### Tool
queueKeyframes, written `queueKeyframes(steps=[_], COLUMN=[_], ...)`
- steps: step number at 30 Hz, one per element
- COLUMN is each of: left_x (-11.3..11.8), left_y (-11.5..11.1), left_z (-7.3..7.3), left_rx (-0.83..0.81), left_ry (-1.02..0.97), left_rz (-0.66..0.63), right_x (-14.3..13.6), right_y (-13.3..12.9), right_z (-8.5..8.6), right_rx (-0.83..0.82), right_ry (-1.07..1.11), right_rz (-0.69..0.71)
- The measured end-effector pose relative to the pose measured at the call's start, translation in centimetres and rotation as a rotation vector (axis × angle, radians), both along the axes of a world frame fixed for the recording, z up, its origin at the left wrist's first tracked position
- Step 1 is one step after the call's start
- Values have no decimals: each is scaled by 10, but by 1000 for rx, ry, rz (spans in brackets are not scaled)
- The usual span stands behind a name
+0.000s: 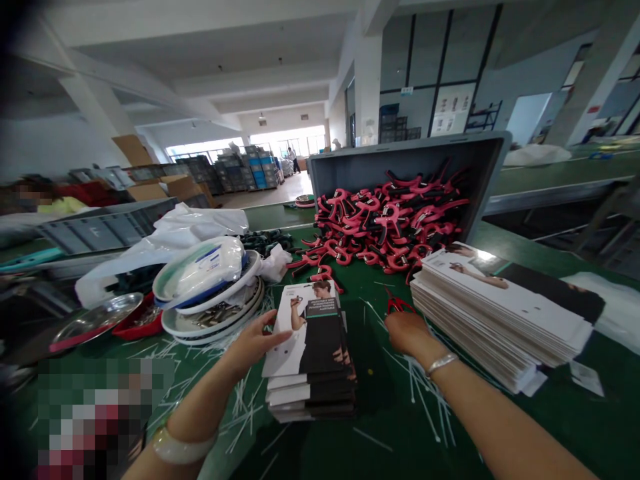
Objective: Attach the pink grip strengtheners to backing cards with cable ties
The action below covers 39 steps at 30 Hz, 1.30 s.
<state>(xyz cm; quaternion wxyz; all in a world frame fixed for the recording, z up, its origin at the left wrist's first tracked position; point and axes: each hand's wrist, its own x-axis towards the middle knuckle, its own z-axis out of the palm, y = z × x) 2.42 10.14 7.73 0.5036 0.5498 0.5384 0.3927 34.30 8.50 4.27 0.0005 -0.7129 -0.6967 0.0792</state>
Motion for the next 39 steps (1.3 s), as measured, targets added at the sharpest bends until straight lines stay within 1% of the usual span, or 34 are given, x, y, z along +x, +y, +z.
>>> queueKeyframes(steps=[2, 5, 8, 10, 12, 14, 15, 16, 18, 19, 21, 23, 25, 27, 30, 32, 35, 37, 39], left_x=[-5, -10, -12, -12, -12, -10, -10, -9, -8, -8, -8, -8, -7, -6, -2, 0, 4, 6, 10], left_y=[-10, -23, -26, -25, -25, -27, -29, -32, -38, -41, -47, -53, -57, -61, -64, -66, -68, -69, -70], left_z=[-4, -8, -9, -8, -4, -1, 1, 2, 3, 4, 6, 7, 8, 8, 7, 7, 9, 12, 15], left_rx=[-58, -118, -86, -63, -82, -131, -159, -184, -227, -247, -272, -290, -298, -291, -265, -251, -290, -353, -416], left_ry=[13, 14, 8, -33, -114, -187, -208, -223, -266, -296, -347, -379, -413, -450, -484, -511, -579, -636, -696], left_rz=[-2, -47, -31, -14, -21, -55, -69, -77, -77, -74, -61, -53, -51, -45, -20, -18, -60, -101, -134], right_x=[9, 32, 50, 52, 42, 20, 5, -10, -41, -55, -79, -95, -102, -104, -102, -103, -108, -114, -120], right_y=[1, 2, -2, -8, -16, -25, -30, -36, -47, -52, -60, -66, -68, -68, -69, -71, -72, -73, -74], right_z=[2, 14, 37, 57, 78, 93, 97, 99, 98, 94, 86, 78, 73, 71, 72, 73, 69, 60, 47], right_rx=[28, 106, 232, 362, 561, 754, 803, 816, 806, 801, 795, 804, 817, 824, 813, 796, 721, 648, 595], right_ry=[94, 230, 334, 393, 506, 740, 886, 1023, 1208, 1238, 1206, 1135, 1083, 1043, 982, 982, 1098, 1200, 1282], right_rz=[17, -5, -110, -184, -245, -249, -221, -181, -111, -90, -53, -16, 18, 40, 47, 28, -49, -96, -126])
